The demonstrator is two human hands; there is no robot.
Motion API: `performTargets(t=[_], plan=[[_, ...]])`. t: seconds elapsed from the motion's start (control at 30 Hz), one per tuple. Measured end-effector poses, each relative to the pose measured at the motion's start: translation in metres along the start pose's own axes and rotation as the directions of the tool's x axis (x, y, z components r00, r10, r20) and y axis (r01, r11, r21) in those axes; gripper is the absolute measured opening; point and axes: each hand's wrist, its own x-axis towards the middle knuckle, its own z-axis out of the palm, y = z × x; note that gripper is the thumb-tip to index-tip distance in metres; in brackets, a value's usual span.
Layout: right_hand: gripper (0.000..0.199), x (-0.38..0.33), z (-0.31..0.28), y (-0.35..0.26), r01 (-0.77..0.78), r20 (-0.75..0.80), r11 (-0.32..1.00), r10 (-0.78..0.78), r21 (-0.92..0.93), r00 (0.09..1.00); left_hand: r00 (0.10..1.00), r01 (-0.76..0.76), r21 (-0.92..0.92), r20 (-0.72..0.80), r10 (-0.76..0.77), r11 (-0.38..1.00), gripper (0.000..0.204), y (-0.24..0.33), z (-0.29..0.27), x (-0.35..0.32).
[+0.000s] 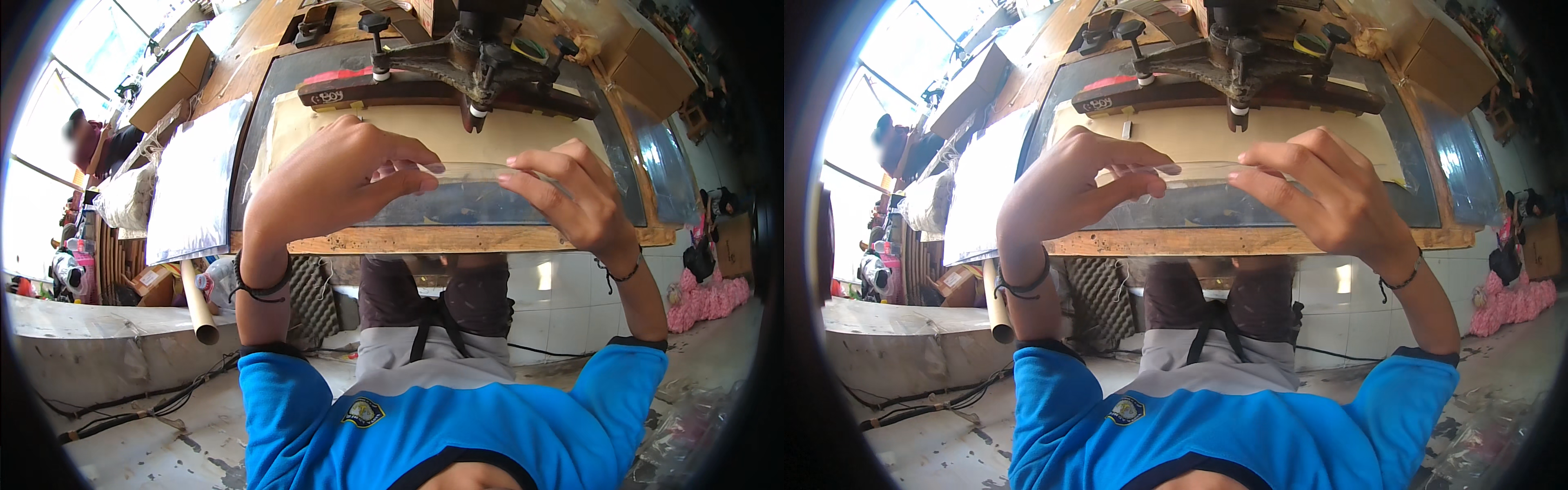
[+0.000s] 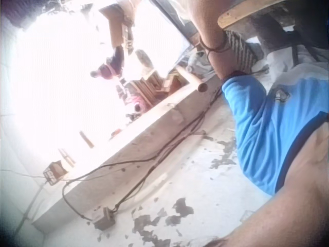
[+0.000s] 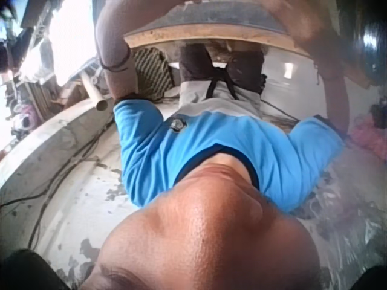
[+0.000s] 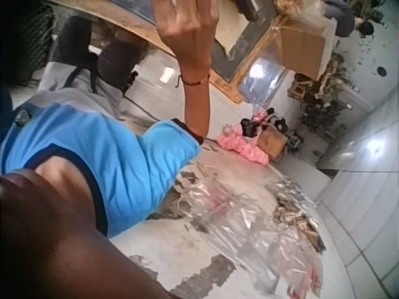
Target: The person aligns plastic folders on a workbench and stacks them into a pile by hand.
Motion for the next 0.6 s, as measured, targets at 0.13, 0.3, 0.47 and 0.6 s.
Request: performTargets(t=[0.13,0.3,0.47,0.6], plan=[[0.025,0.004,-0.007,-0.002,-0.016,0.042,0.998,0.013,0.064,0.999,0.997,-0.063,-0.029,-0.056,0.061,0.998,0.021,-0.003,0.011,-0.005],[0.019,0.016,-0.011,-0.010,-0.357,0.215,0.879,0.300,0.316,0.929,0.994,-0.093,-0.021,-0.065,0.092,0.995,0.017,0.005,0.017,-0.007],[0.018,0.024,-0.003,-0.013,-0.448,0.300,0.798,0.347,0.403,0.889,0.998,0.032,-0.015,-0.044,-0.032,0.999,0.015,0.021,0.014,-0.009],[0.013,0.028,-0.004,-0.014,-0.399,0.267,0.830,0.312,0.391,0.912,0.993,-0.039,0.096,-0.111,0.050,0.995,0.012,0.025,0.010,-0.013]])
